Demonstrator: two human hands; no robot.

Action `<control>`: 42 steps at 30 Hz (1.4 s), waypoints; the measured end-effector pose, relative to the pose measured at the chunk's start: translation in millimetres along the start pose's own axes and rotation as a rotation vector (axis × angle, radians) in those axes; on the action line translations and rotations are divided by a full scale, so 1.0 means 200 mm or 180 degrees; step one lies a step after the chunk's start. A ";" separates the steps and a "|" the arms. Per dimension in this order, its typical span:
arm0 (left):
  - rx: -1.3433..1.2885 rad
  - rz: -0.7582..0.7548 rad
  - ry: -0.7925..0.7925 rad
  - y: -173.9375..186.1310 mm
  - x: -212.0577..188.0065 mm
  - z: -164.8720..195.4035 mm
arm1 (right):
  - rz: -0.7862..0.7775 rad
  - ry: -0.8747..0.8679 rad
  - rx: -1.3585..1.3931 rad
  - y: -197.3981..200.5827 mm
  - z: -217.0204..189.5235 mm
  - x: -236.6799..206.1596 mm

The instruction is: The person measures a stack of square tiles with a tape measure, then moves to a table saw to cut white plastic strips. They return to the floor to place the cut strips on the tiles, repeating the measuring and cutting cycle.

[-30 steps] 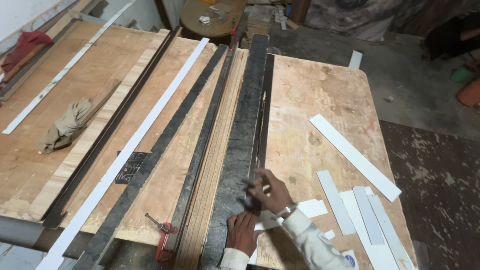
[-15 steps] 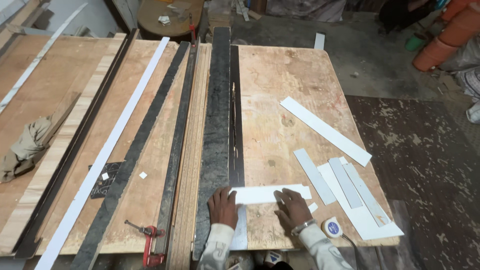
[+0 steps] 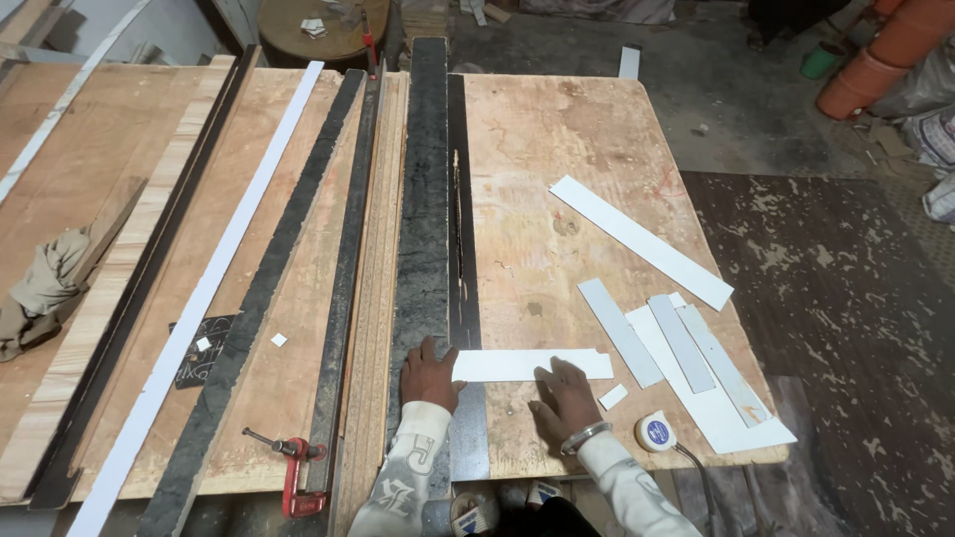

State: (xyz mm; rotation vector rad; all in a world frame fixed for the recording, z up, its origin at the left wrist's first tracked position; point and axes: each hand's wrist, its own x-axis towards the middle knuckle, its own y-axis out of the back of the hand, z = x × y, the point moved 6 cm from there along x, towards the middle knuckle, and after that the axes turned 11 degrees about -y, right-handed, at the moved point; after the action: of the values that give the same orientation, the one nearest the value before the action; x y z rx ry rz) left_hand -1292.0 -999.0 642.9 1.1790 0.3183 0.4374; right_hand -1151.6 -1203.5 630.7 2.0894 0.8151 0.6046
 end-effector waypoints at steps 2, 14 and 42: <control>0.0120 -0.0127 0.0000 0.00 0.02 0.02 | -0.0087 -0.0313 0.0276 0.00 0.02 -0.05; 0.0522 0.0337 -0.0119 0.04 -0.03 -0.04 | -0.1128 -0.3194 0.1265 -0.18 0.46 -0.74; 0.0435 -0.0689 0.0014 0.09 0.00 0.00 | -0.0691 -0.4663 0.3341 -0.37 0.39 -0.70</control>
State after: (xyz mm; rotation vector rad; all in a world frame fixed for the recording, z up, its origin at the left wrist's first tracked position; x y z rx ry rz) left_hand -1295.1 -992.5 659.8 1.2610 0.4803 0.2320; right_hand -1220.7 -1308.1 507.5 2.4022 0.3898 -1.6649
